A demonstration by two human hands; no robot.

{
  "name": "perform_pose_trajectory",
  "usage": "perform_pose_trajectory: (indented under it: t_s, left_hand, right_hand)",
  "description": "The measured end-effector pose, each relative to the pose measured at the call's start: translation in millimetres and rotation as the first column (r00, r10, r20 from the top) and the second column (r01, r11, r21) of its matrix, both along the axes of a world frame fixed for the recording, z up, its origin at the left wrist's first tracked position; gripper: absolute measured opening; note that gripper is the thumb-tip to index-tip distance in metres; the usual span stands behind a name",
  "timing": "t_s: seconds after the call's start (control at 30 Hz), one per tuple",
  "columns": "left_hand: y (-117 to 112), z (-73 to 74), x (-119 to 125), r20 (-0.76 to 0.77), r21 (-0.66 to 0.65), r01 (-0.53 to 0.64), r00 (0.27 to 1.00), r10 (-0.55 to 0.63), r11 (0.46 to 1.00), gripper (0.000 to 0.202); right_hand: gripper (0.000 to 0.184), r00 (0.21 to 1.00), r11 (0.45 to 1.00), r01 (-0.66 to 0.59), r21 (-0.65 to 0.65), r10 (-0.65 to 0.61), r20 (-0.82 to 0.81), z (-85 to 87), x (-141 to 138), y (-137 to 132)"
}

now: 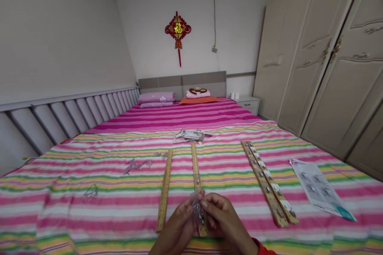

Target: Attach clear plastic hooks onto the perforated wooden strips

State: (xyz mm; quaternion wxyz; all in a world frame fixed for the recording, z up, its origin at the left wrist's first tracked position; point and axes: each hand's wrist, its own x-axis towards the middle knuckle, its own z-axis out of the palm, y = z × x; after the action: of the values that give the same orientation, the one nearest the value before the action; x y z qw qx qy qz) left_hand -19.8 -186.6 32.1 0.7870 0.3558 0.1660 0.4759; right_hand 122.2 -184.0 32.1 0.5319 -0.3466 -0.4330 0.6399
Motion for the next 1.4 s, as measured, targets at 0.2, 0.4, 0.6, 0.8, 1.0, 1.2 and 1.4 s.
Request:
perform_pose_trajectory:
  t_s: [0.2,0.4,0.6,0.8,1.0,1.2,1.4]
  left_hand:
    - [-1,-3.5,9,-0.027,-0.04,0.054,0.998,-0.055,0.998,0.037]
    - [20,-13.3,12,-0.208,-0.194,-0.169,0.97,0.128,0.966,0.034]
    - [53,-17.9,10,-0.53,-0.001,-0.476,0.746,0.403,0.88,0.034]
    - [98,-16.1,10,-0.604,0.192,-0.476,0.632,0.486,0.858,0.029]
    - [145,-14.1,15,-0.695,0.208,-0.45,0.557,0.455,0.868,0.021]
    - [173,-28.7,17,-0.724,0.205,-0.447,0.53,0.442,0.871,0.02]
    - [184,-46.5,17,-0.75,0.201,-0.445,0.503,0.429,0.873,0.015]
  right_hand:
    - [0.038,1.0,1.0,0.005,-0.016,-0.005,-0.015,-9.3,3,0]
    - [0.041,0.99,0.993,0.119,0.017,-0.12,0.073,-14.0,8,18]
    - [0.041,0.971,0.978,0.204,0.043,-0.208,0.12,-24.7,10,52]
    - [0.036,0.957,0.973,0.218,0.078,-0.229,0.178,-27.2,12,96]
    - [0.031,0.942,0.965,0.25,0.083,-0.263,0.208,-36.4,13,143]
    - [0.025,0.919,0.945,0.297,0.136,-0.322,0.227,-54.3,11,172]
    - [0.022,0.909,0.942,0.301,0.15,-0.331,0.252,-68.2,9,181]
